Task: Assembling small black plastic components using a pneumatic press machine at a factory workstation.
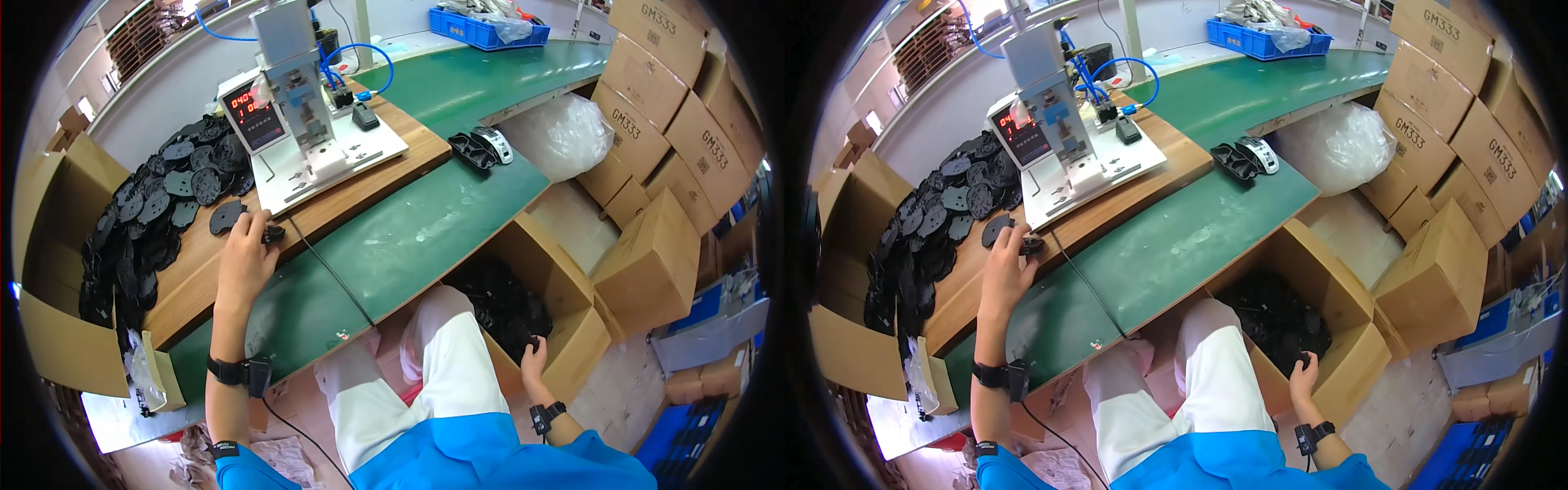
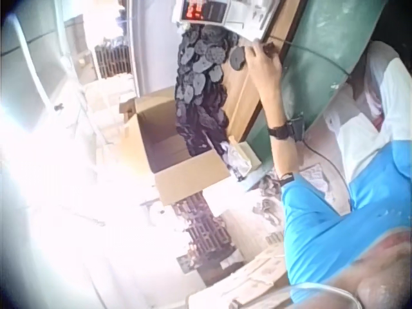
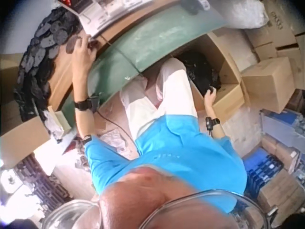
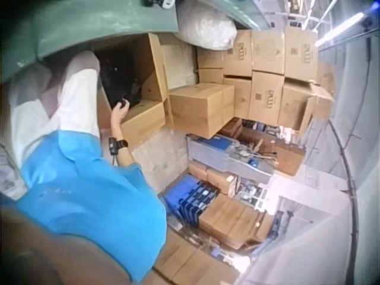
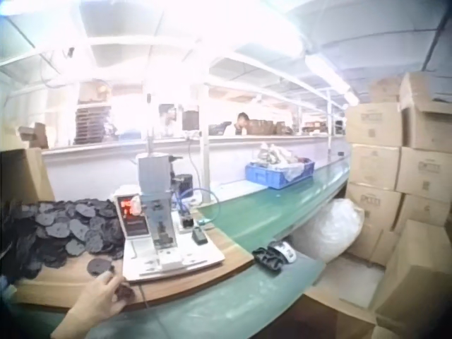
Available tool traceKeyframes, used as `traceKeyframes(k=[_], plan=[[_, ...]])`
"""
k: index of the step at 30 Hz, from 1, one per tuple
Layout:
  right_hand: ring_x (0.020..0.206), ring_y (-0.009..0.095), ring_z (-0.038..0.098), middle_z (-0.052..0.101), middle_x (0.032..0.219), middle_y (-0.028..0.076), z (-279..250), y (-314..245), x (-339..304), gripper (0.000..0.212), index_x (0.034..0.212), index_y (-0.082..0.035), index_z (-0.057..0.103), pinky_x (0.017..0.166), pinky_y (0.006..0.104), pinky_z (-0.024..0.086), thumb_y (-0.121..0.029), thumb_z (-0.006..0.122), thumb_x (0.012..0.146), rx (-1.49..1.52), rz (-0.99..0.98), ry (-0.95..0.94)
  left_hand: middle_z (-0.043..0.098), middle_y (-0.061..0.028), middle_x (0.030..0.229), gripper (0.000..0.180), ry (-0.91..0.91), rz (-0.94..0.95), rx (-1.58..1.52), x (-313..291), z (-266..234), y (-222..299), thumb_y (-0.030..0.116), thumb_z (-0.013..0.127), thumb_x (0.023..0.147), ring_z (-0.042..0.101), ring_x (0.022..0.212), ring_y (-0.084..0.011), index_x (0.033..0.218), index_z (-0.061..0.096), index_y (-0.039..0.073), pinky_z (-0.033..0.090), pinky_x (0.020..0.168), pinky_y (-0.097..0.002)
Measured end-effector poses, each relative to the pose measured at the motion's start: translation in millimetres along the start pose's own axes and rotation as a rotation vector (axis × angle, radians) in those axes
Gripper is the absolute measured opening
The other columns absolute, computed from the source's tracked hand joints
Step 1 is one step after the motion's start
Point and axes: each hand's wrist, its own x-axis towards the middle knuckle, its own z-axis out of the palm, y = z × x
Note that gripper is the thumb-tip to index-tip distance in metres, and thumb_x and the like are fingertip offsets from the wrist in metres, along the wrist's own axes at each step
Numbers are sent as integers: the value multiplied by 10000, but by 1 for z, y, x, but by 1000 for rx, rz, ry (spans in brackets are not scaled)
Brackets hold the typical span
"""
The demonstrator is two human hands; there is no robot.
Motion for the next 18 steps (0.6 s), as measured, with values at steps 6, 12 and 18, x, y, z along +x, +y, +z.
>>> traceKeyframes(k=[6,12,18], plan=[[1078,452,618,650,1082,245,40,66,6,235,1117,21,595,984,488,477,-77,610,904,-134,20,-33,639,-184,1115,328,101,134,51,10,-6,38,-21,659,900,654,987,-389,1225,650,27,533,839,-472],[1118,457,606,640,1122,260,63,68,17,272,1171,-1,585,996,493,476,-135,593,935,-207,63,-6,666,-170,1203,306,193,281,23,43,4,62,-23,688,889,669,1117,-384,1189,653,23,555,928,-458],[1177,425,584,593,1221,210,72,26,10,330,1227,-34,565,999,541,493,-240,557,969,-460,219,-103,664,-166,1316,322,154,357,22,76,59,45,-70,684,879,634,1270,-379,1186,653,19,537,1046,-445]])
